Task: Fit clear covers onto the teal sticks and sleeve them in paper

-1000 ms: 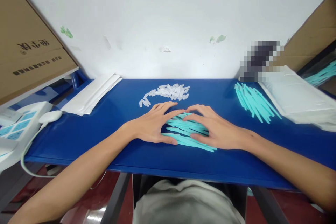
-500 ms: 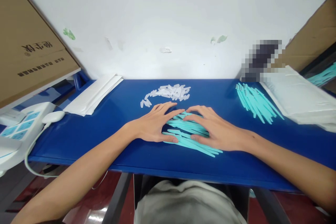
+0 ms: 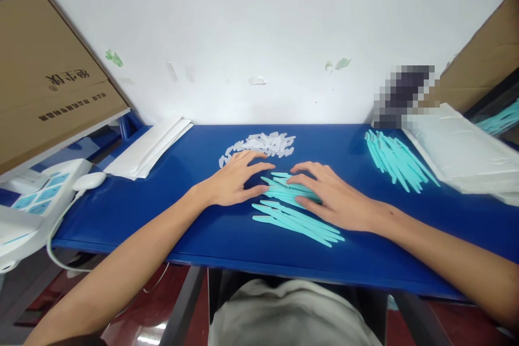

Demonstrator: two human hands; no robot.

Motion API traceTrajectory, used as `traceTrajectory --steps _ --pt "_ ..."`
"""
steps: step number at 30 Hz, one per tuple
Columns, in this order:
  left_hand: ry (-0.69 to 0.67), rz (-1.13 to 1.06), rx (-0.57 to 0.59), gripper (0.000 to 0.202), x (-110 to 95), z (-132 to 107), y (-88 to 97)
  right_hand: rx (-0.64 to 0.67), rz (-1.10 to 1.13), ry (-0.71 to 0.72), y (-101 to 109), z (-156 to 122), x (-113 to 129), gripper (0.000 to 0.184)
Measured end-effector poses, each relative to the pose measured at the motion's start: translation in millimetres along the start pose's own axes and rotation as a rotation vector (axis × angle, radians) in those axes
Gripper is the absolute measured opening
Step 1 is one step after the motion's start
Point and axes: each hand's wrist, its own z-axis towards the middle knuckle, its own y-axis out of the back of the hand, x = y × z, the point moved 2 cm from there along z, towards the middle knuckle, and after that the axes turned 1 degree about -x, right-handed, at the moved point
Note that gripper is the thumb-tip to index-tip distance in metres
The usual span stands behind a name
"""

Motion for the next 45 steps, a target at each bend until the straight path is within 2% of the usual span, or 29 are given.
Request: traceTrajectory --steps 13,21,28,33,45 --pt "0.039 0.026 -0.004 0.049 4.3 2.4 -6.3 -0.049 -0.015 -0.049 -3.0 0.9 -6.2 0.037" --pt "0.048 0.0 -0.002 0.052 0.5 5.0 -10.6 -0.003 0.024 -0.062 0.7 1.3 -1.1 0.043" --pt "0.075 -0.017 0.056 0.06 1.0 2.8 -8.2 0.061 0.031 -0.056 0.9 -0.1 -1.2 0.049" --pt "0.071 -0.016 0.092 0.064 0.8 1.6 -6.1 0.055 0.046 -0.049 1.5 -0.2 0.0 0.051" --pt "0.098 -0.025 0.059 0.056 1.9 1.9 -7.1 0.012 0.037 -0.054 -0.8 0.8 -3.0 0.048"
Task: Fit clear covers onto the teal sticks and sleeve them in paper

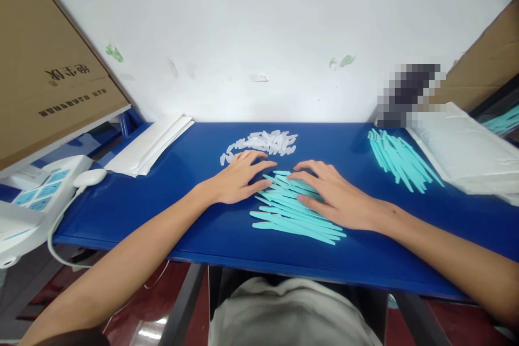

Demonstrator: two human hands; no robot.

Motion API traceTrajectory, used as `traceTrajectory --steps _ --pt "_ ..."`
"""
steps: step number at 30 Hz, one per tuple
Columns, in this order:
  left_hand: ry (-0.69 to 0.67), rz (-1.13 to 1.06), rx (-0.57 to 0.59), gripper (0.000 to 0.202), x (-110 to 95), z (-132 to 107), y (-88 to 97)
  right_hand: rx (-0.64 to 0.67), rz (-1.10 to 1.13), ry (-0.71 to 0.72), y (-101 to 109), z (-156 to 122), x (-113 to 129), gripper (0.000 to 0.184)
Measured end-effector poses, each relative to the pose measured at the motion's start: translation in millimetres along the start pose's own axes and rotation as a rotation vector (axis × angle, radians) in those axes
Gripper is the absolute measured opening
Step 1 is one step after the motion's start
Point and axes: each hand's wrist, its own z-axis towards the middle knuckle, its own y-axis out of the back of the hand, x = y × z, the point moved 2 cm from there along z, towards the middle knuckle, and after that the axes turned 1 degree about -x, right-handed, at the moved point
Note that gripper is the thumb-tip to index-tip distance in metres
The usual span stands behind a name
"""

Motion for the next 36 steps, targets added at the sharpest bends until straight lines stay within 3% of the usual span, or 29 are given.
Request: traceTrajectory --steps 18,36 --pt "-0.019 0.003 -0.009 0.055 -1.5 1.3 -0.7 -0.012 -0.017 -0.013 -0.7 0.7 0.0 0.047" --pt "0.064 0.097 -0.04 0.051 1.8 6.4 -7.2 -0.045 -0.079 -0.1 -2.3 4.5 -4.3 0.039"
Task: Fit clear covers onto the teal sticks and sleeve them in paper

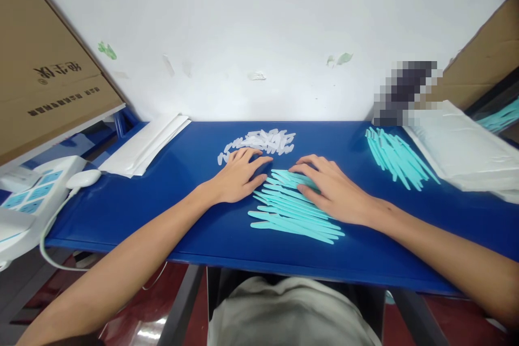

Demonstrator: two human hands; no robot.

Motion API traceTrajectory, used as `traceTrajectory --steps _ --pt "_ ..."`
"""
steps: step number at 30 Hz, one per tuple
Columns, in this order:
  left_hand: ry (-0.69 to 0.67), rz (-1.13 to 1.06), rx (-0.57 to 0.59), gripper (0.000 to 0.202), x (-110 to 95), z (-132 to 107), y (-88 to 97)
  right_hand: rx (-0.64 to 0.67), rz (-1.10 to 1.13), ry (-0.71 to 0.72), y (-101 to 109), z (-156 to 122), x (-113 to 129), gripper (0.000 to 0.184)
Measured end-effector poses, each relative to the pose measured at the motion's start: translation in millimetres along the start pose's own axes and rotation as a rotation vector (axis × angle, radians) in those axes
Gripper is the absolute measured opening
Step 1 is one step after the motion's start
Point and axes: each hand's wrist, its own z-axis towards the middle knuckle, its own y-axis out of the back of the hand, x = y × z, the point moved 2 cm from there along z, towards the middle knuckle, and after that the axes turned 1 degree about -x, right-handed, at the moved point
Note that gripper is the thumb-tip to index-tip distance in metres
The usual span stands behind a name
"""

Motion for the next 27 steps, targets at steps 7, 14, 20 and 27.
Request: traceTrajectory --steps 7,14,20,27 --pt "-0.026 -0.066 -0.08 0.037 -4.7 0.8 4.4 0.002 -0.027 -0.047 -1.7 1.8 -8.9 0.042" --pt "-0.123 -0.142 -0.11 0.024 -9.8 3.2 1.7 0.033 0.013 -0.112 7.1 7.1 -16.9 0.035" --pt "-0.154 -0.149 -0.126 0.021 -7.3 4.1 1.0 0.144 -0.134 -0.268 27.8 6.3 -30.0 0.021" --pt "-0.135 -0.199 -0.122 0.02 -5.3 4.6 0.0 0.172 -0.373 -0.565 41.8 6.5 -67.5 0.03"
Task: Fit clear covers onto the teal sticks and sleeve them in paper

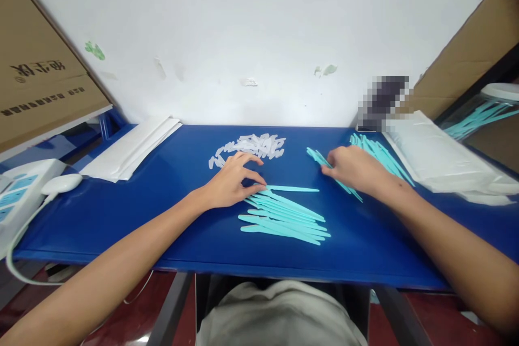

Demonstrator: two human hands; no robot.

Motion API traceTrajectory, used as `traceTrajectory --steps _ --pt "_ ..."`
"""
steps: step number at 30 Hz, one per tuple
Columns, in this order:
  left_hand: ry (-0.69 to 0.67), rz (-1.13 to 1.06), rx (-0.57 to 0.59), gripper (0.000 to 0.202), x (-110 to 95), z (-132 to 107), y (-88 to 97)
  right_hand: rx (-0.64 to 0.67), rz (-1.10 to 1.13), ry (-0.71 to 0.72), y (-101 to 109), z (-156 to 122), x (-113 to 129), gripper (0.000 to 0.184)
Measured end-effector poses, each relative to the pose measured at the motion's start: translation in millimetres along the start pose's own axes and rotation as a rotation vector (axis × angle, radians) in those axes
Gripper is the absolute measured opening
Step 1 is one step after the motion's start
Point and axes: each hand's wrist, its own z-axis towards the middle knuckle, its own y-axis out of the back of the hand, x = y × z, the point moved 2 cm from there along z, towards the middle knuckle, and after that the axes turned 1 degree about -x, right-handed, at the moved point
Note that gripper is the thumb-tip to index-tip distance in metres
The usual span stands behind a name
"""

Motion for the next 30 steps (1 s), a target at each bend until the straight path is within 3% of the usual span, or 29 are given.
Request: traceTrajectory --steps 7,9,12,16,18,21,30 --pt "0.024 -0.017 -0.01 0.019 2.6 -0.2 -0.4 -0.187 -0.123 -0.209 5.4 10.8 -36.6 0.031" --pt "0.032 -0.028 -0.003 0.02 2.4 -0.3 -0.7 -0.236 -0.079 -0.145 8.9 9.3 -31.4 0.03" --pt "0.042 -0.033 -0.003 0.022 1.8 0.0 -0.7 -0.266 0.081 0.045 9.2 1.3 -5.0 0.03" --pt "0.047 -0.038 -0.022 0.024 0.5 0.4 1.6 -0.158 0.411 0.369 0.1 -19.2 39.1 0.037" --pt "0.036 -0.039 -0.034 0.024 -0.9 0.0 3.1 -0.078 0.485 0.453 -4.9 -28.1 52.3 0.039" --pt "0.008 -0.045 -0.013 0.026 -4.0 -1.2 3.7 -0.025 0.488 0.494 -8.8 -34.1 60.1 0.041" --pt "0.034 -0.051 0.084 0.047 -6.7 -1.7 -1.2 -0.113 0.407 0.445 -11.1 -29.0 60.8 0.031"
